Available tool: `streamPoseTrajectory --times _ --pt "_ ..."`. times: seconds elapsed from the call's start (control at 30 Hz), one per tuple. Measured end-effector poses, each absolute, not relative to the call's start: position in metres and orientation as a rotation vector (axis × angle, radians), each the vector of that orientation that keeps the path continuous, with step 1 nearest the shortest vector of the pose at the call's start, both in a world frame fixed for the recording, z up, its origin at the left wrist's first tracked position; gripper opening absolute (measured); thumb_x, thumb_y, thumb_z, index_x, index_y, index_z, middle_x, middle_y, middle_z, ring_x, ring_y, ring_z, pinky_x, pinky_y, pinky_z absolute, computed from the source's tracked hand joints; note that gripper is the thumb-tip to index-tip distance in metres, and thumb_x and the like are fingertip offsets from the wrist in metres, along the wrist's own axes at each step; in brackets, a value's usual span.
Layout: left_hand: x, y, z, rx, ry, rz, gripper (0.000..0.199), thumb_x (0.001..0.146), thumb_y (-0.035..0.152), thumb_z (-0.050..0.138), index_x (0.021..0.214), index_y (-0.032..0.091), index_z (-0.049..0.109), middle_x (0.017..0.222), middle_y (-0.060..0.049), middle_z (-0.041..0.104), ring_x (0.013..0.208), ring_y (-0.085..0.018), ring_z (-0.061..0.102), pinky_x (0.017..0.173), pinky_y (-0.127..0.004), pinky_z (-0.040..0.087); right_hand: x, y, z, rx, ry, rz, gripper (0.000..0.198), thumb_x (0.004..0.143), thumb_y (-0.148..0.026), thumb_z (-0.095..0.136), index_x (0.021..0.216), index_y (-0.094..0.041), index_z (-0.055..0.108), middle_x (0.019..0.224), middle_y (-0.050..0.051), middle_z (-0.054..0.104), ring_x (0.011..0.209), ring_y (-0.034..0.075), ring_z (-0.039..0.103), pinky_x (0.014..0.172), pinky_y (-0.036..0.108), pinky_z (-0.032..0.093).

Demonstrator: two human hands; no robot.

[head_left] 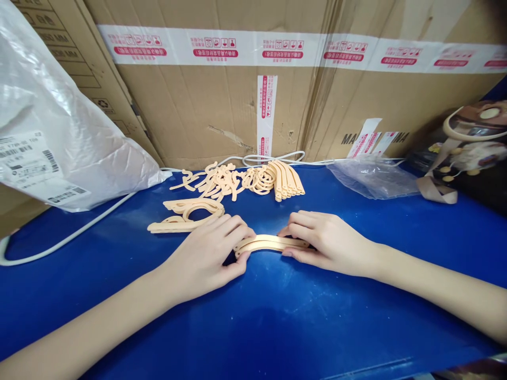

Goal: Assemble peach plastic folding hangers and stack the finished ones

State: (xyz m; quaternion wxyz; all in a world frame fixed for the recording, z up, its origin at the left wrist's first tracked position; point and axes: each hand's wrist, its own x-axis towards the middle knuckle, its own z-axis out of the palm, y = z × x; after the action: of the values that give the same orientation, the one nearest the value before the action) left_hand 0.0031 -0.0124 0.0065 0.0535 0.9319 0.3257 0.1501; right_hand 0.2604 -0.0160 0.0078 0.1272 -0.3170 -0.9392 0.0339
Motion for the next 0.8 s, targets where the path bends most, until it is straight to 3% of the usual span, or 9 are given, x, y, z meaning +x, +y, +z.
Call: streamPoseTrajectory --times 0.3,0.53,0.7,0.8 --pt "0.0004 -0.0129 0.0082 2.978 0.880 0.531 0.012 0.086 0.024 0.047 0.089 0.017 0.056 0.079 -0.001 0.055 0.072 -0.018 0.049 0.071 -0.034 0.037 0.2629 -0.0096 0.0043 -0.895 -2.671 0.340 0.030 0.093 -0.046 0.051 0.092 -0.016 0.058 0.079 0.000 0.055 0.069 0.011 0.050 0.062 0.023 0.037" --pt "0.0022 -0.0139 0.0053 3.194 0.930 0.487 0.024 0.090 0.034 0.045 0.075 0.017 0.053 0.071 -0.002 0.052 0.068 -0.020 0.048 0.066 -0.035 0.038 0.2638 -0.0094 0.0039 -0.875 -2.676 0.393 0.028 0.092 -0.045 0.053 0.088 -0.017 0.055 0.076 -0.002 0.053 0.066 0.010 0.048 0.061 0.022 0.034" --pt "0.0026 -0.0146 0.0050 3.227 0.924 0.501 0.025 0.090 0.033 0.045 0.075 0.016 0.055 0.071 -0.003 0.054 0.068 -0.020 0.049 0.067 -0.036 0.040 0.2644 -0.0109 0.0042 -0.900 -2.668 0.451 0.029 0.090 -0.046 0.054 0.082 -0.018 0.052 0.073 -0.002 0.052 0.063 0.010 0.045 0.058 0.022 0.031" --pt "0.0022 -0.0153 0.0055 3.238 0.877 0.523 0.025 0.091 0.035 0.046 0.084 0.015 0.059 0.076 -0.004 0.058 0.073 -0.022 0.054 0.070 -0.038 0.042 0.2641 -0.0110 0.0055 -0.902 -2.676 0.448 0.030 0.090 -0.046 0.054 0.082 -0.018 0.053 0.072 -0.002 0.052 0.062 0.010 0.044 0.058 0.023 0.031"
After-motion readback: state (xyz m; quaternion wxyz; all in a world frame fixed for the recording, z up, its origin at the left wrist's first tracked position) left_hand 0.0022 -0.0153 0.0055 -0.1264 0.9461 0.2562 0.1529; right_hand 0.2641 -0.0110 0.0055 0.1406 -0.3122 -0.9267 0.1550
